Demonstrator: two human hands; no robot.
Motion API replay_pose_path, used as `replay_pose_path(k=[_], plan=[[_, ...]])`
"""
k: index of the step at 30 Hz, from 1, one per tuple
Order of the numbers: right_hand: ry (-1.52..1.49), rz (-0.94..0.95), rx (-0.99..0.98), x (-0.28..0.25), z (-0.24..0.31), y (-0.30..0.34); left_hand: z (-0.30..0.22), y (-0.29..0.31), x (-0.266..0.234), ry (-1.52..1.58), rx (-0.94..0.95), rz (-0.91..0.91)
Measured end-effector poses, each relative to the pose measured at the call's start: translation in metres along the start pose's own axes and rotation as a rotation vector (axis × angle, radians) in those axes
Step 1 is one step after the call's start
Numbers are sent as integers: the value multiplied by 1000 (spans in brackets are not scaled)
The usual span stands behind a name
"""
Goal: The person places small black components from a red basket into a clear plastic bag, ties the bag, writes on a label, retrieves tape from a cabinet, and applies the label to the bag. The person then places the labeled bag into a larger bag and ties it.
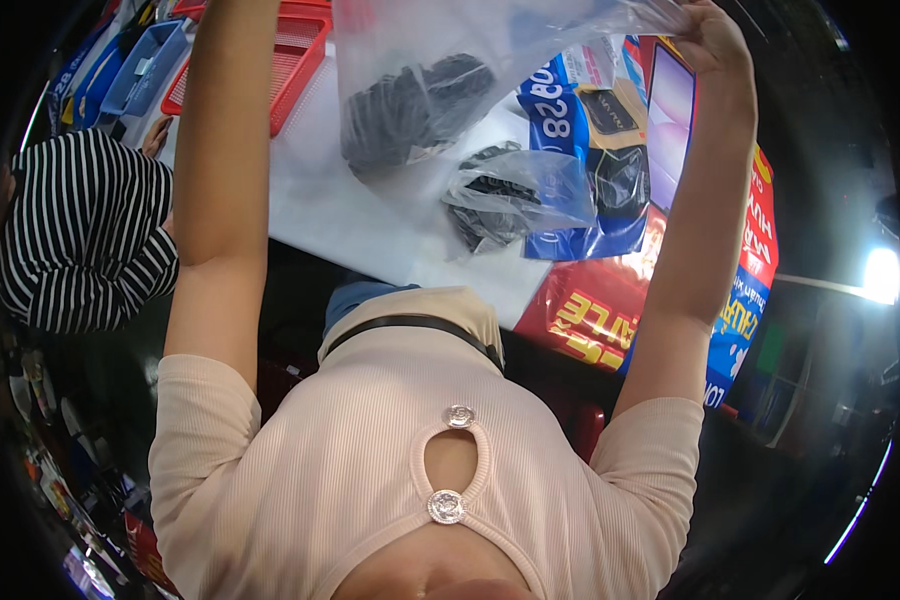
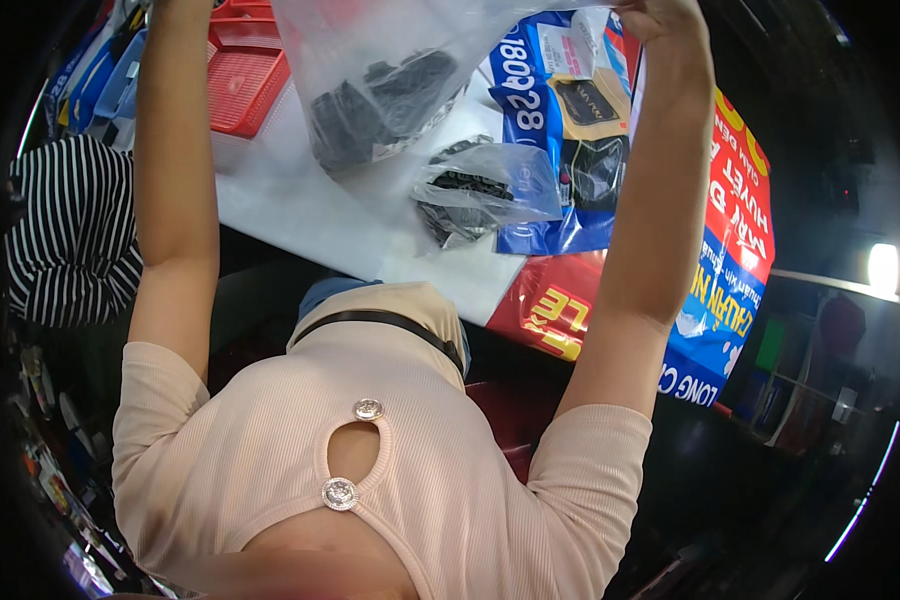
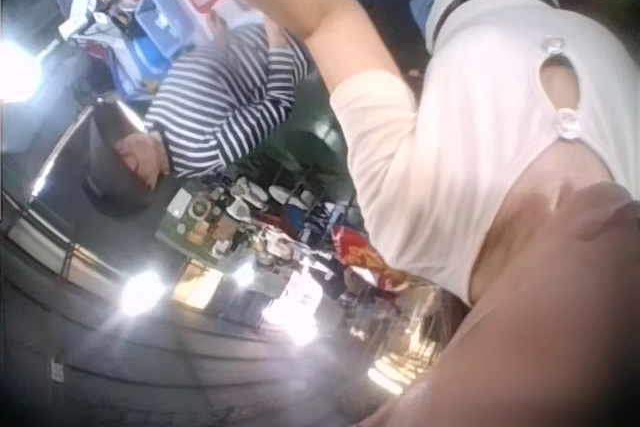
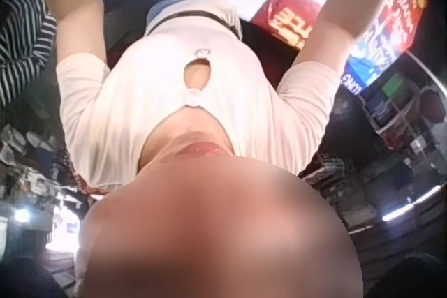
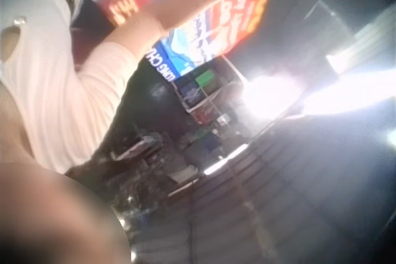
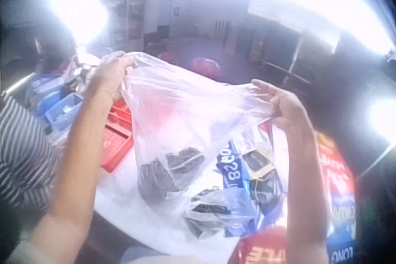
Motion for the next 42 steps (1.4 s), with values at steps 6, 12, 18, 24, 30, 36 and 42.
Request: replay_pose_path(k=[6, 12, 18, 24, 30, 36, 42], plan=[[-15, 47, -163, -7, -43, 38, -6, 31, -41, -995, 270, -98], [755, 79, 129, -74, -149, 86, -28, 175, 6, -1036, 958, -160], [2012, 186, -111, -32, -267, 89, 131, 350, 162, -908, 654, 924], [1579, -183, 7, -107, -190, 100, 155, 358, 94, -1010, 459, 1363], [1206, -25, 287, -114, -150, 155, 84, 275, 38, -1059, 601, 725], [-313, 39, -122, -87, -211, 197, 158, 286, 20, 437, -423, 350], [-366, -7, 278, -5, -291, 172, 217, 317, 90, 563, -648, 341]])
Point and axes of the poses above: each hand's wrist, its own y-axis away from the middle knuckle, its own x-axis out of the palm, z = x × y, the point moved 6 cm from there along -y, towards the middle knuckle, and after that the axes turned 3 degrees about x, right-handed, at the moved point
